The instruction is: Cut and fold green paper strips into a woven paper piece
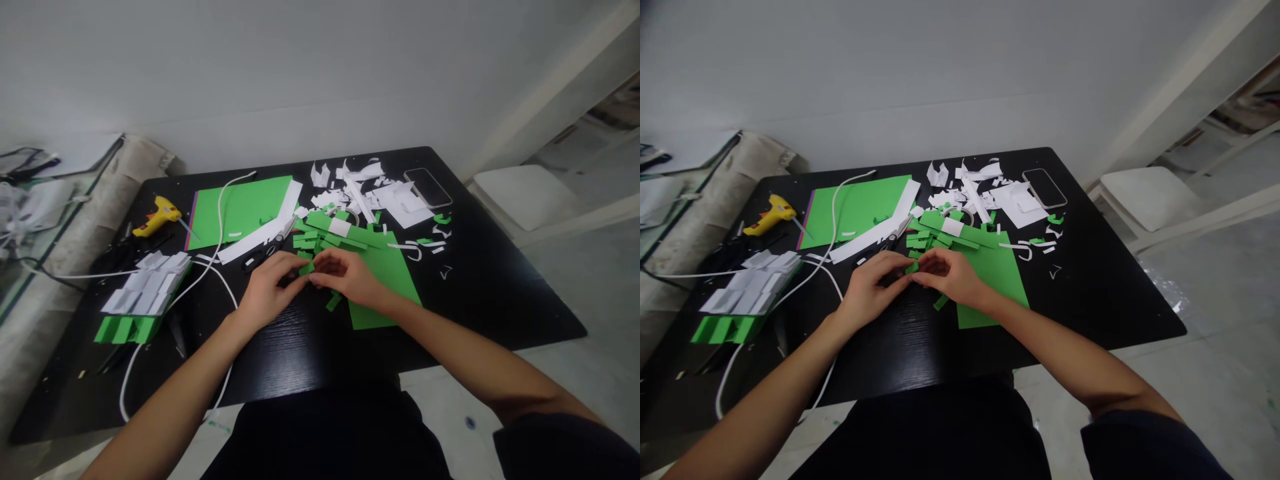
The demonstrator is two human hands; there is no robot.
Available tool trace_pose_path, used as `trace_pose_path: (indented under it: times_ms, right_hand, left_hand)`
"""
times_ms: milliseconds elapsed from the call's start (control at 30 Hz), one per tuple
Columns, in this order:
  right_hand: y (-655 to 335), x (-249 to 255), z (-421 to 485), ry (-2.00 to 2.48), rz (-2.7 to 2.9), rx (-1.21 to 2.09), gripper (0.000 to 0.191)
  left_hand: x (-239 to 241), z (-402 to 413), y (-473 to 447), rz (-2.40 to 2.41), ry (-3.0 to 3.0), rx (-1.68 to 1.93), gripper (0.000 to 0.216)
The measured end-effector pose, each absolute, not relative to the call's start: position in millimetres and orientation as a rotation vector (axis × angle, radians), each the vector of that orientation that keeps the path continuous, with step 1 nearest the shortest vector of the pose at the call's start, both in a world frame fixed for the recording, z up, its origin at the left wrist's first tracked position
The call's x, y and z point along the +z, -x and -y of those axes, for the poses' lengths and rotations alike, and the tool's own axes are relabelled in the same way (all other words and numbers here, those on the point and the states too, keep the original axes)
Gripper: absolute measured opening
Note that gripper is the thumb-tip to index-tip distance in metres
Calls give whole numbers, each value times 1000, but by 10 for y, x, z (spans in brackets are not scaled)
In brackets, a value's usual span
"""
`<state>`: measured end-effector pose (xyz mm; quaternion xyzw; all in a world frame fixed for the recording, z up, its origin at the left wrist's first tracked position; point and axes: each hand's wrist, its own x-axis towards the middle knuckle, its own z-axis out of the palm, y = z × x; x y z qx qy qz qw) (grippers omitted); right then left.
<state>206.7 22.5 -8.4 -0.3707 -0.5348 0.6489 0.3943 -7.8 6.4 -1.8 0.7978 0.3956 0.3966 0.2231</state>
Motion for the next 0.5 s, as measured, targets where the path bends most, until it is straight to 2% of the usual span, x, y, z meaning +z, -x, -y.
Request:
trace_pose_path:
  times_ms: [300,500]
  right_hand:
    - [-2086,-79,-217,972,1390,1585,31]
    - [-2086,-67,-192,1020,1501,1406,29]
  left_hand:
    - [-44,-54,76,-1141,-1892,1074,25]
    - [-32,-64,67,-1172,-1733,1053,26]
